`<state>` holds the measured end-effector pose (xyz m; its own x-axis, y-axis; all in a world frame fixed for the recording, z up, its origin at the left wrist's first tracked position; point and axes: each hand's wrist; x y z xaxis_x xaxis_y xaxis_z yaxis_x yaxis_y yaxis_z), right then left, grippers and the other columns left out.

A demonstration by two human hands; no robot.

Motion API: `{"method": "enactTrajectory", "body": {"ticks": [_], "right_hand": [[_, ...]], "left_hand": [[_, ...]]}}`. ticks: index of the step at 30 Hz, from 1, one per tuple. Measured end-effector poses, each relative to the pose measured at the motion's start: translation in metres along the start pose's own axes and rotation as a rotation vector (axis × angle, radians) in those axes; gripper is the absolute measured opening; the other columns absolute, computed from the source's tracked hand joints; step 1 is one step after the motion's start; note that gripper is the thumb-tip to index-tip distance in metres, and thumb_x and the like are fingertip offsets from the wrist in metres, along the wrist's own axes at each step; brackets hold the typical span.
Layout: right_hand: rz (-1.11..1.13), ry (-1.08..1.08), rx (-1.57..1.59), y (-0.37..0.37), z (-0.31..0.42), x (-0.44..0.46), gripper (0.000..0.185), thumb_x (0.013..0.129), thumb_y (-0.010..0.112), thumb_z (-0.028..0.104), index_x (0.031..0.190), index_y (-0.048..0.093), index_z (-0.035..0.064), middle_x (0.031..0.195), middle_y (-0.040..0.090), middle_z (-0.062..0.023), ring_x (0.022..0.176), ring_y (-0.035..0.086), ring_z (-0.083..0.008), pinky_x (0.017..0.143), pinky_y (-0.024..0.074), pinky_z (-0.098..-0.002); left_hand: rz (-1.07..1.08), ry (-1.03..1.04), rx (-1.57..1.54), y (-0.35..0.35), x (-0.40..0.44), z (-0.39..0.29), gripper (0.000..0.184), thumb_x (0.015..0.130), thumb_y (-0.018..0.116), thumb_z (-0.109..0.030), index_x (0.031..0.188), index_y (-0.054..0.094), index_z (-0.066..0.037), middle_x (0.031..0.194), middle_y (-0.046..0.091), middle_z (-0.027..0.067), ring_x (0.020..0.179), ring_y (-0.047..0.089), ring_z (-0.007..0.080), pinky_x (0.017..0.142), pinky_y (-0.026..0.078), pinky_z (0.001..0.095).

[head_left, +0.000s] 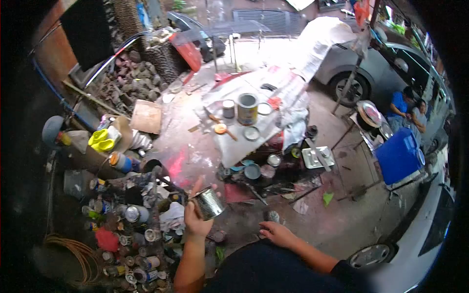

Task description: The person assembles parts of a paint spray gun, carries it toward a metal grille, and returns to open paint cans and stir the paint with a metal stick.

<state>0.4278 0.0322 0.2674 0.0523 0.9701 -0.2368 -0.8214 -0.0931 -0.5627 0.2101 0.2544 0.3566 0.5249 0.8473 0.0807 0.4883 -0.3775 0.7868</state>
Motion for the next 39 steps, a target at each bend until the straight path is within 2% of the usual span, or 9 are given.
{"method": "enactTrajectory", "body": {"ticks": [7,9,13,17,20,29,32,36,39], "right_hand": [[0.041,0.215,-0.013,-0.124,-0.045,-0.01,0.034,0.099,0.061,0.028,0.116,0.063,-0.0015,0.115,0.065,-0.0217,0.111,0.063,-0.0374,0.092,0.0496,-0.0444],[-0.347,0.262,0.015,-0.161,-0.083,-0.008,0.03,0.097,0.064,0.025,0.111,0.06,-0.0009,0.101,0.065,-0.0175,0.089,0.063,-0.0327,0.081,0.0502,-0.041],[-1.054,0.121,-0.266,-0.244,-0.173,0.014,0.022,0.095,0.065,0.019,0.105,0.058,0.0013,0.094,0.061,-0.0157,0.09,0.06,-0.0313,0.085,0.0483,-0.0385],[-0.726,0.546,0.633,-0.264,-0.233,0.022,0.02,0.095,0.066,0.018,0.104,0.055,0.0037,0.093,0.061,-0.01,0.085,0.062,-0.0249,0.078,0.0512,-0.0373],[-0.543,0.677,1.166,-0.27,-0.207,0.018,0.016,0.094,0.065,0.014,0.102,0.053,0.0067,0.093,0.061,-0.006,0.076,0.063,-0.0171,0.069,0.0535,-0.0345],[-1.12,-0.221,0.279,-0.352,-0.158,0.016,0.013,0.105,0.051,0.014,0.111,0.054,0.0027,0.099,0.062,-0.0066,0.085,0.061,-0.0133,0.08,0.0492,-0.0272],[-0.991,-0.282,0.506,-0.379,-0.112,0.011,0.018,0.105,0.05,0.014,0.119,0.054,0.0025,0.094,0.061,-0.0073,0.081,0.061,-0.0145,0.076,0.0511,-0.0295],[-0.333,0.259,0.436,-0.357,-0.102,0.016,0.017,0.105,0.05,0.014,0.118,0.057,0.0054,0.079,0.06,-0.0048,0.073,0.062,-0.0141,0.064,0.0511,-0.0336],[-0.234,0.205,0.205,-0.306,-0.121,0.021,0.022,0.101,0.052,0.016,0.12,0.056,0.0047,0.085,0.064,-0.0158,0.081,0.063,-0.0289,0.071,0.0504,-0.0424]], "left_hand": [[-0.227,0.241,0.729,0.007,-0.013,0.08,0.093,0.095,0.07,-0.04,0.16,0.016,-0.003,0.143,0.05,0.0165,0.129,0.053,0.0277,0.102,0.049,0.0389],[-0.253,0.249,0.868,0.019,-0.021,0.101,0.099,0.089,0.077,-0.026,0.16,0.013,-0.003,0.149,0.042,0.0161,0.131,0.05,0.0275,0.104,0.048,0.0389],[-0.331,0.181,0.998,0.052,-0.022,0.143,0.109,0.074,0.082,0.0,0.159,0.014,-0.003,0.15,0.039,0.0178,0.131,0.05,0.0295,0.105,0.048,0.0391],[-0.28,0.082,1.224,0.071,-0.006,0.171,0.099,0.07,0.085,0.0,0.153,0.031,-0.003,0.151,0.039,0.0189,0.135,0.048,0.0313,0.109,0.046,0.0422],[-0.188,0.257,1.392,0.09,0.011,0.187,0.094,0.068,0.09,-0.007,0.146,0.038,-0.003,0.153,0.037,0.0225,0.137,0.046,0.0357,0.113,0.041,0.0472],[-0.105,0.204,1.509,0.108,0.041,0.218,0.092,0.066,0.093,-0.013,0.143,0.042,-0.002,0.146,0.05,0.021,0.141,0.044,0.0391,0.117,0.035,0.0499],[-0.1,0.165,1.282,0.11,0.052,0.251,0.09,0.068,0.092,-0.015,0.143,0.043,-0.004,0.145,0.052,0.02,0.141,0.044,0.0366,0.118,0.035,0.0465],[0.161,0.057,1.503,0.141,0.087,0.278,0.084,0.071,0.088,-0.019,0.143,0.046,-0.004,0.147,0.05,0.018,0.139,0.046,0.0361,0.116,0.037,0.0441],[0.284,-0.034,1.457,0.148,0.099,0.298,0.086,0.07,0.089,-0.019,0.143,0.045,-0.004,0.147,0.05,0.0181,0.139,0.045,0.0363,0.117,0.037,0.0422]]}}
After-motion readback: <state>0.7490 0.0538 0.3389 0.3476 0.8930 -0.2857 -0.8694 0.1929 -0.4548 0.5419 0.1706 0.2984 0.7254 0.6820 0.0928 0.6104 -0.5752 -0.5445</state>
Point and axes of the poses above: each hand's wrist, its own x-axis towards the middle knuckle, its own y-axis out of the palm, z = x × y
